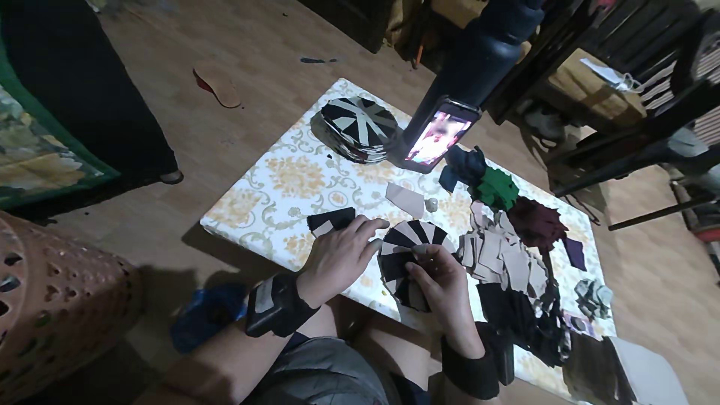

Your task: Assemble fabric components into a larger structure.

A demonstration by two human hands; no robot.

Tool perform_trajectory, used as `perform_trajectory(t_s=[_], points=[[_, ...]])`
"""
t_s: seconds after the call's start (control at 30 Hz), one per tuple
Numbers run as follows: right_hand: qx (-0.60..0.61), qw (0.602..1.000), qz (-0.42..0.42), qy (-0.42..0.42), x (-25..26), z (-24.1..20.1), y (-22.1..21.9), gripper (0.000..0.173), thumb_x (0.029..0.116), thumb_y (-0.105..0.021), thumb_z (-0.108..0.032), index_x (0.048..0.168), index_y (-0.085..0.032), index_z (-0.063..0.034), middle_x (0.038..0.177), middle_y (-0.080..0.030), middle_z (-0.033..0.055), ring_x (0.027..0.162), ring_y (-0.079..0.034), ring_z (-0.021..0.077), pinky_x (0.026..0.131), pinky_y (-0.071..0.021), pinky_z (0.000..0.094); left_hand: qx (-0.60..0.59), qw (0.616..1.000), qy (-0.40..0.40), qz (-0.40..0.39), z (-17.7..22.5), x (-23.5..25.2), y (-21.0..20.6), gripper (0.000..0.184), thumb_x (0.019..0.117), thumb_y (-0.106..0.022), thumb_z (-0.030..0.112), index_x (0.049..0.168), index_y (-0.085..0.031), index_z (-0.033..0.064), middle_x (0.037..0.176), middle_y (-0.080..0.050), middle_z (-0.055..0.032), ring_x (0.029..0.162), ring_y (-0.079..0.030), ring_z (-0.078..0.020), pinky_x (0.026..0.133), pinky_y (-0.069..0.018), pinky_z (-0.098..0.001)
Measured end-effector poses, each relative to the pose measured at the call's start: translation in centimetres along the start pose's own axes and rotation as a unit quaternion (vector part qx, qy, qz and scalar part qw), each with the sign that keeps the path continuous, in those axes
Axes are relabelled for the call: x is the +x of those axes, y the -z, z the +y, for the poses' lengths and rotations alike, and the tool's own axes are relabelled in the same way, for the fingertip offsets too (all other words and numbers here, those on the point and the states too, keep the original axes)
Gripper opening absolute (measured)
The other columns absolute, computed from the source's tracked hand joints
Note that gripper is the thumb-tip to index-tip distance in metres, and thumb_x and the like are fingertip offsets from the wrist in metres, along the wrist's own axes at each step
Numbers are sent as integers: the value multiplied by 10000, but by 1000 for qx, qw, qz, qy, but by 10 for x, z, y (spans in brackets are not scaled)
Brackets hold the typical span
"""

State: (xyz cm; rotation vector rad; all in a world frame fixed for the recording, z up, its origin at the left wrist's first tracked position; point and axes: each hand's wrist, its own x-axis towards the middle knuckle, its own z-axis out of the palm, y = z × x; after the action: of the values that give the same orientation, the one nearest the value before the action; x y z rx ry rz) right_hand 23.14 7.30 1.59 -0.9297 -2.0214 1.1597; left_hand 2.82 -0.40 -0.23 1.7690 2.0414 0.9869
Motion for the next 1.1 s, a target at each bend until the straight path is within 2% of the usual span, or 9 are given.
perform_trajectory(t_s=[0.13, 0.2, 0.33, 0.43, 0.53, 0.67, 0.8, 1.0, 1.1], points=[[2, 1000, 10, 0, -2, -1, -2, 210, 901, -692, -18, 1108, -668, 7, 940, -719, 44, 742, -691, 63, 663, -600, 221, -2, 1000, -5, 1, 0, -1, 0, 345, 1057, -515, 378, 1339, -625, 211, 1107, -675, -45, 793, -676, -221, 644, -547, -461], [-2, 1000, 12, 0, -2, -1, -2, 208, 900, -693, -23, 1104, -668, 10, 937, -718, 43, 739, -688, 54, 661, -596, 213, -3, 1000, -7, -6, 1, -1, 1, 433, 989, -615, 470, 1339, -628, 216, 1095, -679, -52, 769, -661, -228, 630, -535, -470], [-15, 1000, 11, 3, -3, -1, -3, 203, 902, -694, -29, 1101, -671, 7, 926, -721, 39, 752, -688, 41, 678, -593, 205, 13, 999, -14, -27, 3, -1, 1, 485, 922, -719, 454, 1346, -629, 237, 1162, -677, -59, 880, -695, -270, 693, -559, -514], [-22, 1000, 9, 2, -2, -2, -4, 195, 904, -689, -32, 1096, -674, 3, 921, -722, 42, 770, -689, 42, 703, -591, 207, 12, 1000, -21, -11, 2, -2, -1, 478, 920, -724, 439, 1345, -627, 243, 1170, -670, -60, 839, -685, -263, 668, -555, -502], [-12, 1000, 8, 3, -3, -1, -4, 198, 905, -689, -26, 1100, -672, 4, 938, -727, 47, 783, -696, 51, 711, -597, 214, -10, 998, -48, 29, 0, -5, -3, 351, 997, -621, 414, 1275, -665, 204, 1164, -658, -57, 812, -661, -224, 656, -549, -457], [-12, 1000, 11, 7, -3, -1, -4, 183, 906, -689, -31, 1087, -677, -5, 926, -722, 41, 774, -691, 49, 696, -594, 215, 0, 987, -133, 88, -7, -8, -7, 267, 978, -633, 440, 1060, -784, 236, 1088, -677, -21, 955, -645, -200, 792, -542, -417], [-12, 1000, 10, 6, -3, 0, -4, 194, 902, -693, -33, 1092, -673, 4, 925, -726, 49, 774, -697, 52, 706, -597, 216, 54, 985, -156, 59, -6, -9, -8, 295, 931, -656, 512, 1032, -809, 280, 1206, -701, -20, 1140, -627, -267, 882, -488, -521], [-49, 999, 7, 21, -2, -4, -6, 242, 937, -710, -150, 1128, -667, -7, 936, -727, 42, 783, -695, 53, 717, -596, 227, 68, 985, -149, 46, -6, -9, -8, 273, 918, -678, 498, 1031, -810, 287, 1192, -705, -10, 1152, -618, -267, 912, -468, -537], [-123, 990, 39, 60, -2, -5, -14, 214, 940, -703, -136, 1104, -687, 0, 921, -716, 66, 751, -682, 78, 702, -590, 241, 75, 985, -150, 43, -6, -9, -8, 273, 925, -663, 505, 1045, -806, 305, 1196, -704, -3, 1153, -617, -264, 907, -466, -532]])
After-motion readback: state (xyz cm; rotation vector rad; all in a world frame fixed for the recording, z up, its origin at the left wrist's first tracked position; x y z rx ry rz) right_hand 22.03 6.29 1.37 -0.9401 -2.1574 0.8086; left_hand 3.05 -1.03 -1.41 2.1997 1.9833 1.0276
